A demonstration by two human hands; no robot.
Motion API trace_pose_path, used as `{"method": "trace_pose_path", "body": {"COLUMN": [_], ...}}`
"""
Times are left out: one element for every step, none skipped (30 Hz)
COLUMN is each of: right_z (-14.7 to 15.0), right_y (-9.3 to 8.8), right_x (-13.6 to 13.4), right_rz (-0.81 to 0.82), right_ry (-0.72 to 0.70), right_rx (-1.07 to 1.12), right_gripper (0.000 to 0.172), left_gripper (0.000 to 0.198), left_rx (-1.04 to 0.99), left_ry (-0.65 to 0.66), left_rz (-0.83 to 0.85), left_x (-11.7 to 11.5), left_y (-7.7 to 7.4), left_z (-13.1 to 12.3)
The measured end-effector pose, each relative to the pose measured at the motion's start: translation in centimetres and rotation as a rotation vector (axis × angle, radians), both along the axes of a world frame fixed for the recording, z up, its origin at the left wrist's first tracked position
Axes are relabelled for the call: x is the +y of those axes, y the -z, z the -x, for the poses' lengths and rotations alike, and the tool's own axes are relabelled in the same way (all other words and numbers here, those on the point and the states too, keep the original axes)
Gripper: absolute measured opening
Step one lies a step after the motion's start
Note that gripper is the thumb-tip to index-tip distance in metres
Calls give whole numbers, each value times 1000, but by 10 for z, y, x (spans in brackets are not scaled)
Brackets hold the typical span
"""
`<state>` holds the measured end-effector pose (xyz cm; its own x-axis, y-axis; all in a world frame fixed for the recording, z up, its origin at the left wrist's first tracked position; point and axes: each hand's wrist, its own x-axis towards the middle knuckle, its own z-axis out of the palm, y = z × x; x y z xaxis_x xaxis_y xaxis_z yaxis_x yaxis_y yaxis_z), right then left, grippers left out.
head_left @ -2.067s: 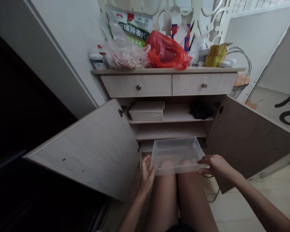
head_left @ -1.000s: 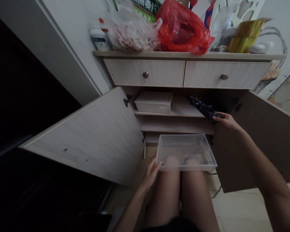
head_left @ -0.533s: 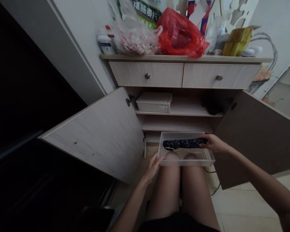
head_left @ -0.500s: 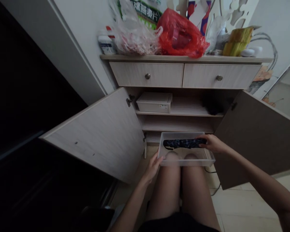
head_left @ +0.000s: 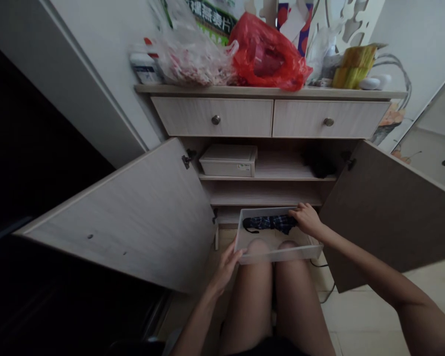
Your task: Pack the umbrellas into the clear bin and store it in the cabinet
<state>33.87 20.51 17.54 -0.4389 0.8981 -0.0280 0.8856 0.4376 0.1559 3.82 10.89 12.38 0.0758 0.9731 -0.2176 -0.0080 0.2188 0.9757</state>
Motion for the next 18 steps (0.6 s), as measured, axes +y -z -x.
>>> {"method": "trace_pose_path", "body": {"right_z": [-1, -4, -9, -17, -26, -37, -49, -60, -71, -81, -88, -94, -98, -100, -102, -102, -103, -103], "right_y": [-1, -3, -6, -11, -16, -22, -26, -29, -31, -31, -29, -26, -22, -18, -13, -8, -3, 1], "right_x": [2, 6, 12, 21, 33, 47, 63, 81, 98, 114, 130, 143, 154, 163, 171, 176, 180, 182], "right_rz": [-7, 1, 17, 25, 13, -27, -103, -188, -257, -290, -293, -273, -237, -198, -167, -151, -154, -171], "right_ry": [-8, -18, -20, -2, 45, 126, 244, 376, 507, 618, 706, 773, 821, 857, 887, 912, 931, 942], "right_rx": [1, 19, 60, 121, 192, 264, 317, 342, 346, 338, 331, 329, 334, 345, 359, 374, 390, 408], "right_gripper": [24, 25, 27, 30, 31, 32, 33, 37, 41, 46, 50, 53, 55, 55, 54, 53, 50, 48], "left_gripper": [79, 81, 82, 83, 84, 85, 86, 86, 86, 85, 85, 85, 85, 85, 85, 85, 85, 85], "left_rx": [5, 12, 18, 24, 28, 30, 31, 33, 35, 39, 41, 40, 38, 35, 33, 33, 34, 36], "left_ry": [1, 2, 3, 4, 7, 8, 8, 3, -1, -4, -5, -8, -11, -11, -11, -16, -18, -18], "left_rz": [3, 7, 11, 15, 20, 24, 27, 30, 32, 34, 36, 36, 36, 36, 37, 39, 43, 46], "left_x": [1, 1, 1, 2, 2, 2, 2, 2, 2, 2, 2, 2, 2, 2, 2, 2, 2, 2], "left_y": [0, 0, 0, -1, -1, -1, -1, -2, -2, -2, -2, -2, -2, -1, 0, 1, 2, 3], "left_z": [0, 0, 0, 1, 1, 1, 0, 0, 0, 0, 0, 0, 1, 1, 2, 2, 3, 4]}}
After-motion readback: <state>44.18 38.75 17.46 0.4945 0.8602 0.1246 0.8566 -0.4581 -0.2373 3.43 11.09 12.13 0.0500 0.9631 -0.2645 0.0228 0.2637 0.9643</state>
